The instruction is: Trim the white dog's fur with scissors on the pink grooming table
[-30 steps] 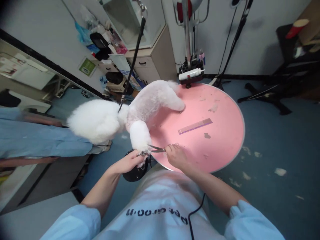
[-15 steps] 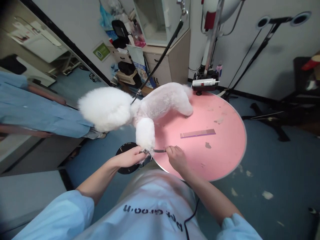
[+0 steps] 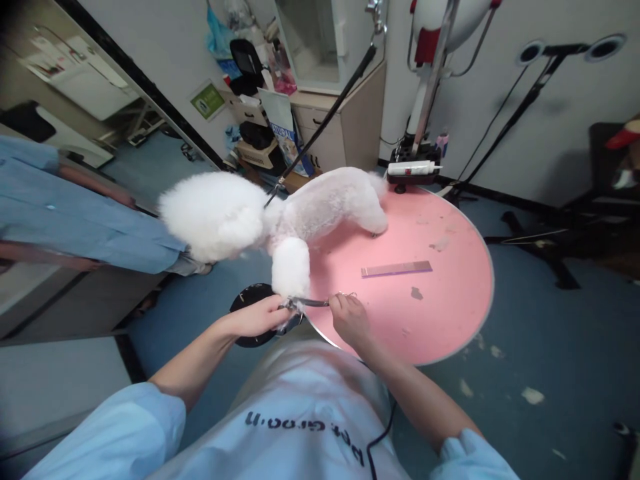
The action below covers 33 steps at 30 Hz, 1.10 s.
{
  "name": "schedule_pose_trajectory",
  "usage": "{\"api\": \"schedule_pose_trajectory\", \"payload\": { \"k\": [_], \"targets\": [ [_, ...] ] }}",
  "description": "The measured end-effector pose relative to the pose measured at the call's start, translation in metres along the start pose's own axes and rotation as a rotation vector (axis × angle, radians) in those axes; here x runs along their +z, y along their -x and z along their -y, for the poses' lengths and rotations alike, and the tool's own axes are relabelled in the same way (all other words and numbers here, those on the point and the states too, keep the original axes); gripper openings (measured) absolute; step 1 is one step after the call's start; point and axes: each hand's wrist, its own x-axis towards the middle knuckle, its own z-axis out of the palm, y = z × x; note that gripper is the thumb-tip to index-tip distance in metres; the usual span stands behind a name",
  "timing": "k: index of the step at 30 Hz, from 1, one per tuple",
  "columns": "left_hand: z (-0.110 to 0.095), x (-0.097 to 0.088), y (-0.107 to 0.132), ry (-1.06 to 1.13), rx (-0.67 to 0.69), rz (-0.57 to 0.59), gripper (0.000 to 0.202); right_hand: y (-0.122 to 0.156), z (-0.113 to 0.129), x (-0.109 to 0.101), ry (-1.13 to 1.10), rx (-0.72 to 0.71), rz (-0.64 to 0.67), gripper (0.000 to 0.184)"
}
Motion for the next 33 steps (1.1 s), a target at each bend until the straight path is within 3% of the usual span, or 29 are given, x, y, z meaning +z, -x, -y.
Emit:
{"api": "schedule_pose_trajectory", "payload": {
  "k": [7, 13, 20, 27, 33],
  "targets": [
    [0.005, -0.001, 0.003, 0.075, -0.023, 0.014, 0.034, 0.007, 0.016, 0.016, -0.103, 0.078, 0.057, 0.021],
    [0.003, -0.003, 0.006, 0.145, -0.021, 0.018, 0.034, 0.007, 0.039, 0.028, -0.250, 0.208, 0.106, 0.006],
    [0.002, -0.008, 0.010, 0.199, -0.008, 0.021, 0.029, 0.013, 0.059, 0.048, -0.395, 0.311, 0.159, 0.019],
    [0.010, -0.006, 0.010, 0.441, -0.025, -0.013, 0.035, -0.001, 0.094, 0.056, -0.674, 0.333, 0.001, 0.026],
    [0.012, -0.005, 0.006, 0.493, -0.010, -0.033, 0.037, -0.017, 0.102, 0.062, -0.669, 0.387, -0.033, 0.021]
  ]
}}
